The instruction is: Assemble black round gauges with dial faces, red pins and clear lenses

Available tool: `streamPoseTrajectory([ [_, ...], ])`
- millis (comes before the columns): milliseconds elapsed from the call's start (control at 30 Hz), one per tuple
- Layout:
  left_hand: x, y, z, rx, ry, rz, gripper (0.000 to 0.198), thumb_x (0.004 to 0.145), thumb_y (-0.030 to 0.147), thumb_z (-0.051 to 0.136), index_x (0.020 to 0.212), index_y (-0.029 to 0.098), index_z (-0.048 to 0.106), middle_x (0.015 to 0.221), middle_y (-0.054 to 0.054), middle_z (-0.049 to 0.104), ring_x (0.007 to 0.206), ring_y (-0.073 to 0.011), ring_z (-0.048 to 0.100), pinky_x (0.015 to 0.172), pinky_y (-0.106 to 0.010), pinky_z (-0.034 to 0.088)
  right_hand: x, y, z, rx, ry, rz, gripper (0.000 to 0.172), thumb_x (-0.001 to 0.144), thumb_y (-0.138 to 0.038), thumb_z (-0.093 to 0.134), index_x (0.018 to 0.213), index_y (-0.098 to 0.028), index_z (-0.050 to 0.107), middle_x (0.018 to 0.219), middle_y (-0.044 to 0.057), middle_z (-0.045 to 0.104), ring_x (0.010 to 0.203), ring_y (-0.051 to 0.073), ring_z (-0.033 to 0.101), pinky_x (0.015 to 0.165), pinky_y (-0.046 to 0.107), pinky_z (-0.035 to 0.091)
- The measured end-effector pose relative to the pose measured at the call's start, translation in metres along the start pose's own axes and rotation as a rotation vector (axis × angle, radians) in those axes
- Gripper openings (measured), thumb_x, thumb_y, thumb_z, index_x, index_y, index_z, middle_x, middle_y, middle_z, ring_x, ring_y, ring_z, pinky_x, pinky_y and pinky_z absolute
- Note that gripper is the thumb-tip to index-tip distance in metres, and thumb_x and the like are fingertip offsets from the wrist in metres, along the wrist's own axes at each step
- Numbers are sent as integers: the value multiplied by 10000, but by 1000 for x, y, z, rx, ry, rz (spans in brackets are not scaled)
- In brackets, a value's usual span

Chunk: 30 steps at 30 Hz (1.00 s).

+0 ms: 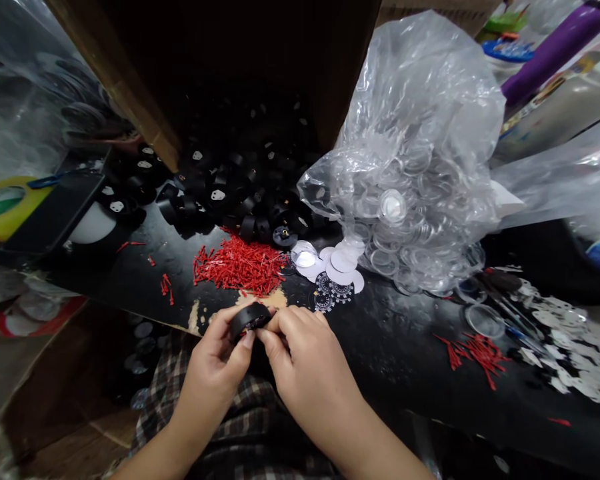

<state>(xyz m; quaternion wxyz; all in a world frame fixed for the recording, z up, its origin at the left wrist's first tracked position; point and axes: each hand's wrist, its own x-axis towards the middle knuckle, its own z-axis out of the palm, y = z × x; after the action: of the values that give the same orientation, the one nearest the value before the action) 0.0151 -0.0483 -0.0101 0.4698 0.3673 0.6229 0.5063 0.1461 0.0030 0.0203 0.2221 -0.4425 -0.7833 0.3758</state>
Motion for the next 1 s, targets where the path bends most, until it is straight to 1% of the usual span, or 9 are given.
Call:
streamPoseTrajectory([
  [100,2,0,-2,19,2,-18,240,842,229,575,1072,261,637,1106,0,703,1072,-187,624,972,-275,440,0,0,1,-5,2,35,204,884,-142,529,689,-194,509,662,-23,554,644,139,518,617,267,350],
  [200,7,3,-3,-141,-84,-118,269,835,269,596,1099,257,647,1175,-18,686,1123,-211,607,979,-292,450,3,1,-1,-43,-7,42,236,863,-155,546,636,-193,489,625,-24,524,596,133,489,585,266,340],
  [367,10,2,-6,-370,-174,-228,417,810,330,659,1223,294,609,1340,-18,596,1276,-237,499,1068,-325,390,10,6,-4,-181,49,-168,83,872,-135,527,896,-174,596,816,29,602,749,175,541,702,308,374],
  [533,6,-1,-7,-265,-122,-262,420,833,416,620,1245,342,602,1399,22,544,1351,-235,408,1125,-355,326,15,7,-1,-365,91,-280,105,862,-115,511,798,-157,584,763,37,593,724,186,522,710,335,350],
  [700,2,-3,3,-456,56,-514,436,749,487,684,1148,312,674,1300,-25,630,1242,-306,534,996,-430,485,17,-3,2,-257,104,-126,104,810,-87,546,744,-167,559,729,1,592,668,141,509,695,301,368],
  [767,4,-6,5,-437,37,-474,449,738,480,700,1155,317,669,1318,-17,618,1267,-297,509,1027,-419,457,17,-2,-2,-205,62,-39,98,811,-95,568,759,-177,572,730,-17,607,655,125,518,694,286,377],
  [867,10,-12,4,-366,-69,-347,454,746,432,711,1177,298,660,1373,-20,569,1317,-292,448,1080,-412,396,17,14,-20,-92,-42,-26,97,851,-156,569,783,-201,622,740,-23,642,688,123,569,688,260,412],
  [933,13,-14,4,-408,-73,-321,461,759,433,697,1191,276,653,1372,-43,570,1298,-307,470,1055,-432,430,18,37,-40,-115,52,-1,165,904,-230,512,823,-209,654,788,2,675,742,139,607,700,258,444],
  [1000,14,-14,6,-481,-25,-330,460,771,438,682,1196,263,649,1338,-58,599,1259,-308,513,1016,-436,476,24,65,-63,-377,367,141,239,939,-262,434,943,-190,662,896,60,691,811,178,620,743,305,459],
])
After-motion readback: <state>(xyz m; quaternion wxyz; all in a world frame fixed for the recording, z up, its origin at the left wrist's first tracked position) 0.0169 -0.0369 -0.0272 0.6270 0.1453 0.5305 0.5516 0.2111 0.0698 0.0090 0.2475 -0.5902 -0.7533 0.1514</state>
